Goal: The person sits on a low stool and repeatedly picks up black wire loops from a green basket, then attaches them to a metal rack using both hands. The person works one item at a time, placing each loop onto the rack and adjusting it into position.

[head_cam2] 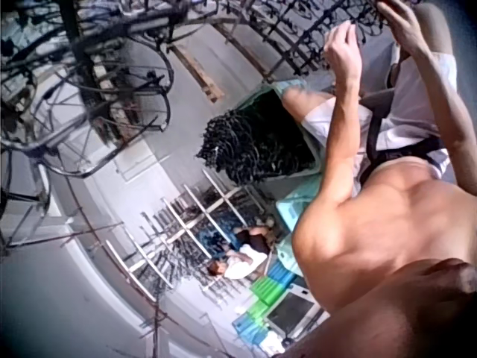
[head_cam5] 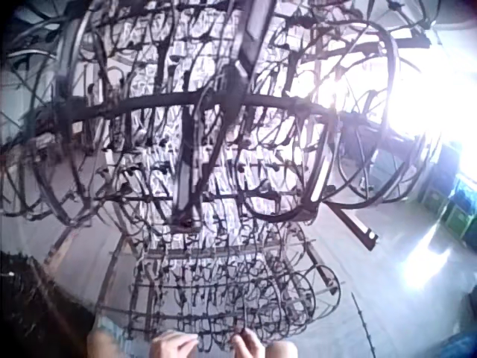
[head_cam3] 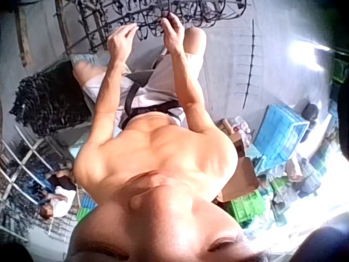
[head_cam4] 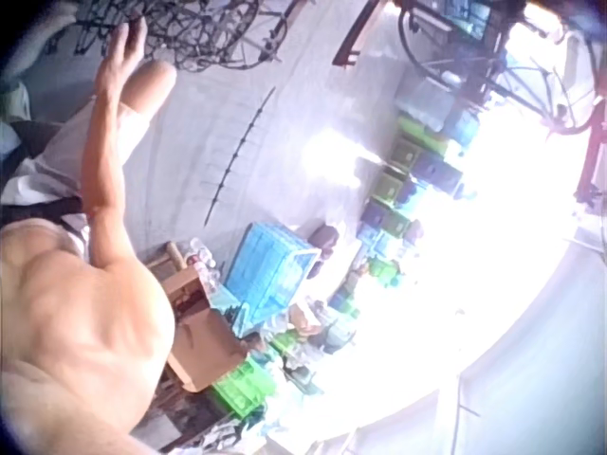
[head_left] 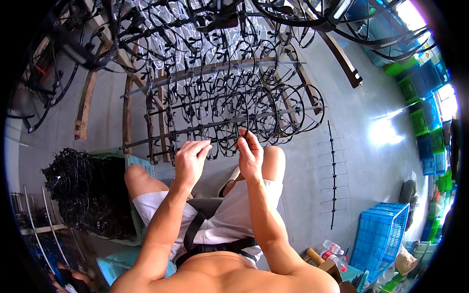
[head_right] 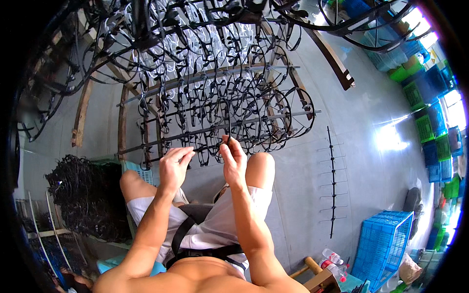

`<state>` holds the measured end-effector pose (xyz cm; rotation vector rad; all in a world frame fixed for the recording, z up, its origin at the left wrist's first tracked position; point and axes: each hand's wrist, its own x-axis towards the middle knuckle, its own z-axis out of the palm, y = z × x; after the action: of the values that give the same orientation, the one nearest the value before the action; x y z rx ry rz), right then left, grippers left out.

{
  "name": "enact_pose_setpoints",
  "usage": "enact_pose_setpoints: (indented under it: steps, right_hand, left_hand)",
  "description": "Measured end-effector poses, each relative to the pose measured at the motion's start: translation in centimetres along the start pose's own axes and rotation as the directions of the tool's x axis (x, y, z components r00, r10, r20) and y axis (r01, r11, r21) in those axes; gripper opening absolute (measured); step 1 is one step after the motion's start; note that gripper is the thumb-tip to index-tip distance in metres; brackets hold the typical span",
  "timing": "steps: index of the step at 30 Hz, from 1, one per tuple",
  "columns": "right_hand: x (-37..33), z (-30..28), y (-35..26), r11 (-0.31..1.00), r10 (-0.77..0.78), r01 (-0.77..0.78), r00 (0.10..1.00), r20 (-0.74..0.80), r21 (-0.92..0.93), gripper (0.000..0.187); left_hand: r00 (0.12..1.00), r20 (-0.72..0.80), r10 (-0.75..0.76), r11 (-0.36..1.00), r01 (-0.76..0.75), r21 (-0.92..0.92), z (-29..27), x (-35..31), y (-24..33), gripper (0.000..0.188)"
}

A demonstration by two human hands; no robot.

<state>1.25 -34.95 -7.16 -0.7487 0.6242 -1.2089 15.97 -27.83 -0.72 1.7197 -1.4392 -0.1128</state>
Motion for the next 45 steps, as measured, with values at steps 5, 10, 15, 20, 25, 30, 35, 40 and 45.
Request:
enact_pose_setpoints:
  steps: [5,10,15,20,25,30,35,40,45]
  right_hand:
    - [0.4,0.4,0.6,0.999,-0.052,0.051,0.989,-0.141,-0.008,0.027]
    - [-1.7,4.7,-4.0,0.544,-0.142,0.043,0.989,-0.041,-0.838,0.032]
    - [-4.8,5.4,-1.6,0.083,-0.514,0.396,0.803,0.301,-0.914,0.036]
    - [-10.0,12.1,5.7,0.655,0.208,0.293,0.817,0.538,-0.697,0.02]
    - [-15.7,20.3,15.6,0.685,0.702,-0.116,0.373,0.607,-0.72,0.023]
    - [-18.5,27.7,22.7,0.249,0.951,-0.817,0.104,0.291,-0.52,0.045]
    - [-18.2,29.0,20.6,0.615,0.749,-0.669,0.33,0.574,-0.417,0.037]
    - [-13.2,22.2,12.3,0.768,0.638,-0.189,0.29,0.713,-0.611,0.036]
    - [-11.2,16.8,2.9,0.62,0.759,-0.256,-0.043,0.649,-0.742,0.042]
  left_hand:
    - [1.0,-0.027,0.009,0.999,-0.01,-0.037,0.5,-0.1,-0.4,0.012]
    - [0.999,-0.038,0.029,0.999,-0.028,0.023,-0.7,-2.2,-1.2,0.013]
    - [0.911,-0.413,-0.008,0.979,0.09,0.181,-10.0,-6.9,-6.4,0.023]
    - [0.766,-0.447,-0.461,0.211,0.584,0.784,-24.0,-19.5,-16.0,0.065]
    - [0.794,-0.243,-0.557,0.26,0.445,0.857,-28.2,-24.6,-21.1,0.026]
    - [0.883,-0.318,-0.346,0.657,0.47,0.589,-29.7,-21.5,-16.9,0.026]
    - [0.786,-0.151,-0.6,0.787,0.613,0.062,-28.2,-19.6,-9.5,0.032]
    - [0.59,0.098,-0.801,0.085,0.274,-0.958,-22.3,-19.3,-7.3,0.045]
    - [0.921,0.296,-0.256,-0.176,0.256,-0.95,-16.9,-15.8,-6.2,0.044]
